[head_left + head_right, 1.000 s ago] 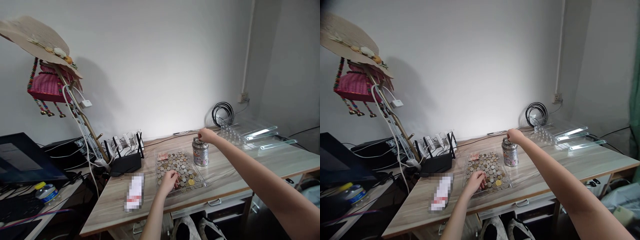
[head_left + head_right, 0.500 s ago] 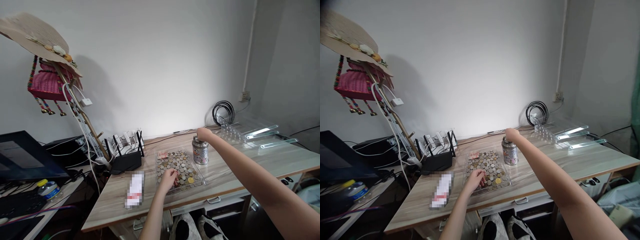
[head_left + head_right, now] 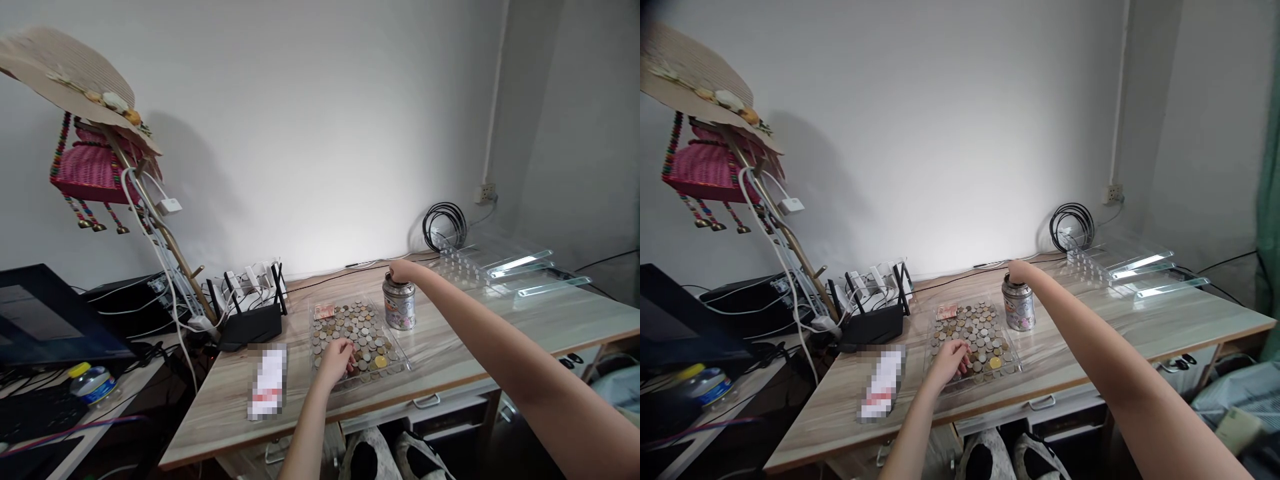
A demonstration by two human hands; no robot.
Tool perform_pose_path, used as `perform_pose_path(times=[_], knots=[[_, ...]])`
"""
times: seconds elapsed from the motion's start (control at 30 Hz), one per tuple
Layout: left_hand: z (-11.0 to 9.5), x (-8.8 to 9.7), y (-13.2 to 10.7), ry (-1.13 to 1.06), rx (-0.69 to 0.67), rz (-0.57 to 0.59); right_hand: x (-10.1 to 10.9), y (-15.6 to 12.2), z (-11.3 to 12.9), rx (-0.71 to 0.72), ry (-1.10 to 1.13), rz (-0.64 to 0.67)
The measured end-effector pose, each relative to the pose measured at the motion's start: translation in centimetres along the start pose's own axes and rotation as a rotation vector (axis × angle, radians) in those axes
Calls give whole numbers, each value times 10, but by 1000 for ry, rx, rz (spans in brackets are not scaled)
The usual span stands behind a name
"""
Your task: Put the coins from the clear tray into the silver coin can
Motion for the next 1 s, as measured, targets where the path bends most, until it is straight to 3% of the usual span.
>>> perform_pose_path(times=[0.27, 0.4, 0.47, 0.53, 0.67, 0.9, 1.0], knots=[[0, 2, -1, 26, -16, 0, 16, -20, 3, -90, -16, -102], [2, 2, -1, 63, -59, 0, 12, -58, -3, -158, 52, -376], [2, 2, -1, 79, -72, -3, 1, -78, -2, -158, 95, -552], [2, 2, 0, 90, -85, -7, -13, -91, 2, -133, 109, -645], [5, 1, 1, 92, -92, -18, -31, -93, 7, -114, 94, -615], [7, 2, 1, 110, -102, -24, -36, -77, 2, 35, 68, -549], [6, 3, 1, 120, -115, -18, -43, -75, -3, -21, 80, -613]])
Point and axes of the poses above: each hand's wrist, its own y-axis towards the middle knuckle, its own x-axis out of the back of the hand, z = x × y, the point moved 1 cm from there along y, towards the middle knuckle, and after that the axes turned 11 degrees about -y, right-handed, at the moved point
